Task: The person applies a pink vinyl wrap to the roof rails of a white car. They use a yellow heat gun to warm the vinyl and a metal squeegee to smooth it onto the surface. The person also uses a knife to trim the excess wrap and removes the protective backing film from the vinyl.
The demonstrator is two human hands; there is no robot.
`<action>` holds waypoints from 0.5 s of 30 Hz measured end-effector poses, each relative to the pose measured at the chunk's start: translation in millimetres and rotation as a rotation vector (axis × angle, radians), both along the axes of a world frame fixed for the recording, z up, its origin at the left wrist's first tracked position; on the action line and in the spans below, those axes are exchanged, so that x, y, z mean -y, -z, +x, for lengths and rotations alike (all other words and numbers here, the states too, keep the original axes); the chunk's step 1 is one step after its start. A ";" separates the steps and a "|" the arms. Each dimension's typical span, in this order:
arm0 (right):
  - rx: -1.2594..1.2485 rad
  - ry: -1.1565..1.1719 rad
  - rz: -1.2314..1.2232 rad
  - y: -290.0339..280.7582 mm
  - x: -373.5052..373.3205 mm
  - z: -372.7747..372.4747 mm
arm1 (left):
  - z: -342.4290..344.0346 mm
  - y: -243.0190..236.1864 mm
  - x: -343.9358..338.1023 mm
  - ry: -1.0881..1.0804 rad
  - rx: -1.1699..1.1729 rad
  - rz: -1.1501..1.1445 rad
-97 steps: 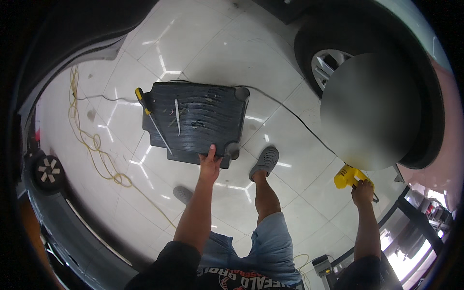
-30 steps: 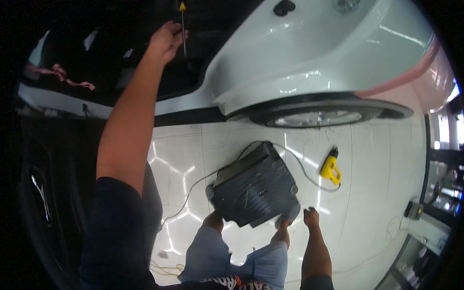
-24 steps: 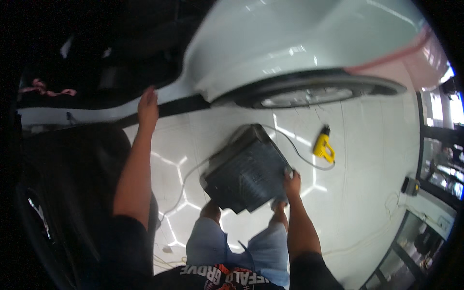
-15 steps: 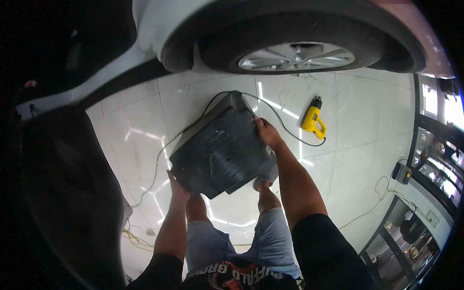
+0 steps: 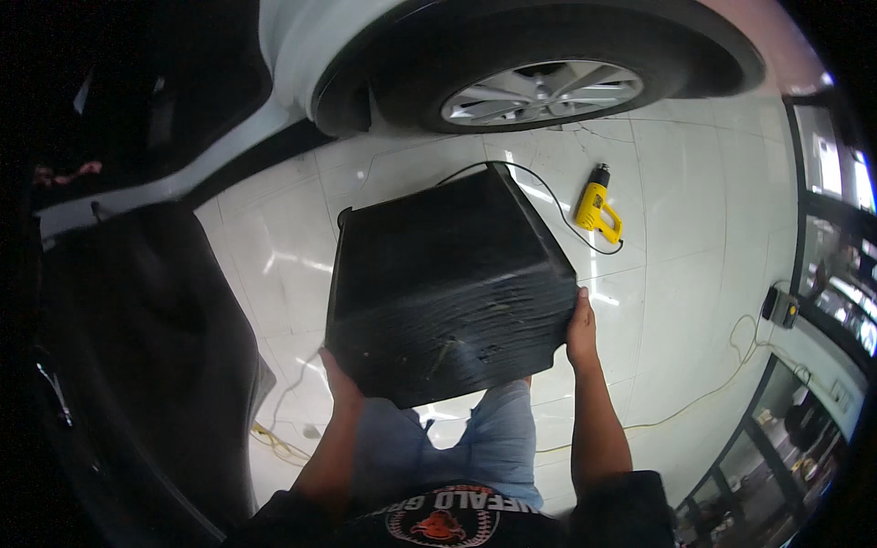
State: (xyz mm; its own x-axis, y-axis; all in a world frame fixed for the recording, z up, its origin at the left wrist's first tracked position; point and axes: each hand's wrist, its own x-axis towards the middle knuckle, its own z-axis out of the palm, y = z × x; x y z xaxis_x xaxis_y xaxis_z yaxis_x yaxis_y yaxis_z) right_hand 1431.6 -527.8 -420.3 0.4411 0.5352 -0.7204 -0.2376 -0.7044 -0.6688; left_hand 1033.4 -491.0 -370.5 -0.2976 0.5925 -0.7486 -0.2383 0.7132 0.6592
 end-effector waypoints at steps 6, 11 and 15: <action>-0.142 0.431 -0.052 -9.7 72.4 48.4 | 94.2 -65.0 -34.7 0.539 -0.260 0.222; -0.172 0.637 0.087 -15.7 153.5 115.5 | 200.2 -73.2 -23.4 0.675 -0.347 0.268; -0.178 0.741 0.313 -46.6 196.0 180.7 | 261.6 -57.4 2.2 0.719 -0.154 0.316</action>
